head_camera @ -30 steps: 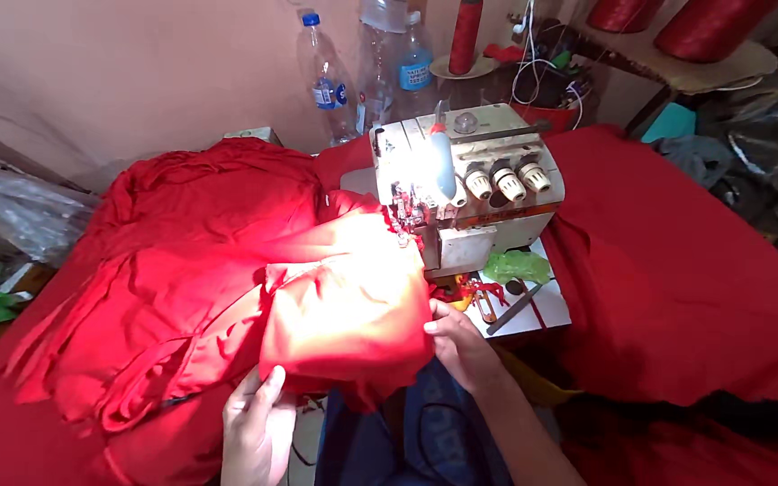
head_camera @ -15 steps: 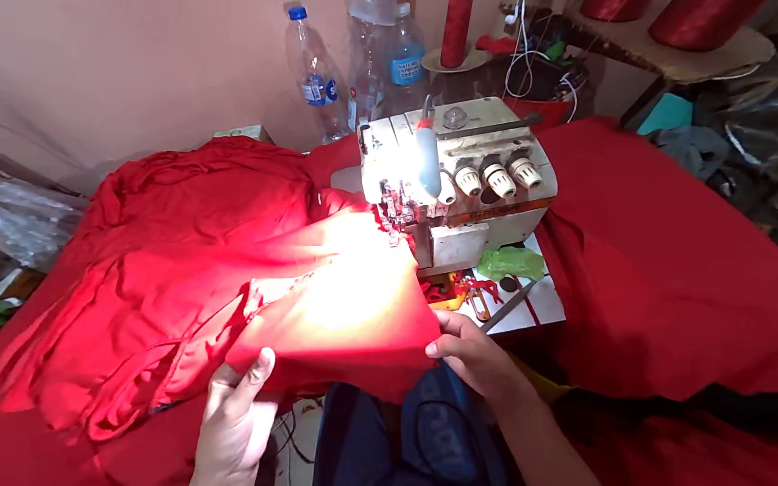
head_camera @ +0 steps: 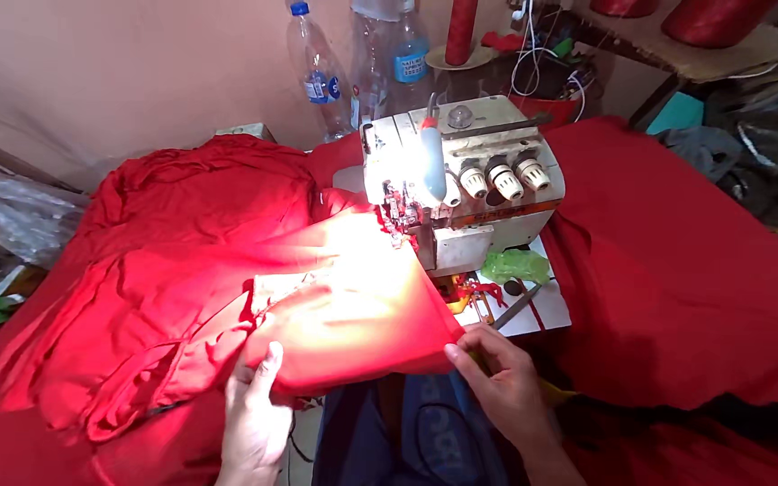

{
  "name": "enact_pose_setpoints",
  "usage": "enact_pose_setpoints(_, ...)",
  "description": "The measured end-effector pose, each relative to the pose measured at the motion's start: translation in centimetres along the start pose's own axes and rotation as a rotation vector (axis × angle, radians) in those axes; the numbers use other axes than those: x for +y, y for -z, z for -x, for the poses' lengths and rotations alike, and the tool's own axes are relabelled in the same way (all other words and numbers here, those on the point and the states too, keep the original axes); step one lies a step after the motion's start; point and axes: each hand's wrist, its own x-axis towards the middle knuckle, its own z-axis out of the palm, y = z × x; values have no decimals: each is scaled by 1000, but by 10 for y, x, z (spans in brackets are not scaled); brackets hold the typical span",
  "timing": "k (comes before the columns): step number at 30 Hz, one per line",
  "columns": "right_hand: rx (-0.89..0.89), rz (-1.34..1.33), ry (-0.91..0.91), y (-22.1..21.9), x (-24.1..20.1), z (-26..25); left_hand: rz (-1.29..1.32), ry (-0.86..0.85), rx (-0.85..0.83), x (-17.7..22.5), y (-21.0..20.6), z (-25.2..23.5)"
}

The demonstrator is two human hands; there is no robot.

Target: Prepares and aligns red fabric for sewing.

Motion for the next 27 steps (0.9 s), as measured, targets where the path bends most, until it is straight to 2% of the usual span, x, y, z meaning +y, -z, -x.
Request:
enact_pose_setpoints(2, 2, 9, -4, 10, 0, -6, -33, 138, 50, -1, -9, 13)
enact_pose_setpoints(4, -32, -19, -35, 20, 0, -14, -51, 117, 97, -3, -17, 22)
enact_pose_setpoints(5, -48, -45, -52, 26, -2, -18, -77, 14, 109, -4, -18, 23)
enact_pose_setpoints(8, -73, -120, -101, 35, -7, -22, -261, -454, 45, 2, -5, 9)
enact_pose_setpoints(10, -65, -198, -147, 24, -7, -14, -398, -598, 14, 12, 5, -13)
enact_pose_setpoints(15, 30, -375, -277, -22, -2, 12, -554, -664, -64, 33, 15, -59)
enact_pose_setpoints(18, 89, -399, -248, -36, 0, 1, -432, -706, -224, 27, 23, -99)
enact_pose_setpoints(21, 101, -433, -213, -48, 1, -20, -394, -711, -300, 23, 21, -143)
enact_pose_setpoints(27, 144, -384, -197, -65, -6, -59, -443, -566, -259, 31, -9, -202)
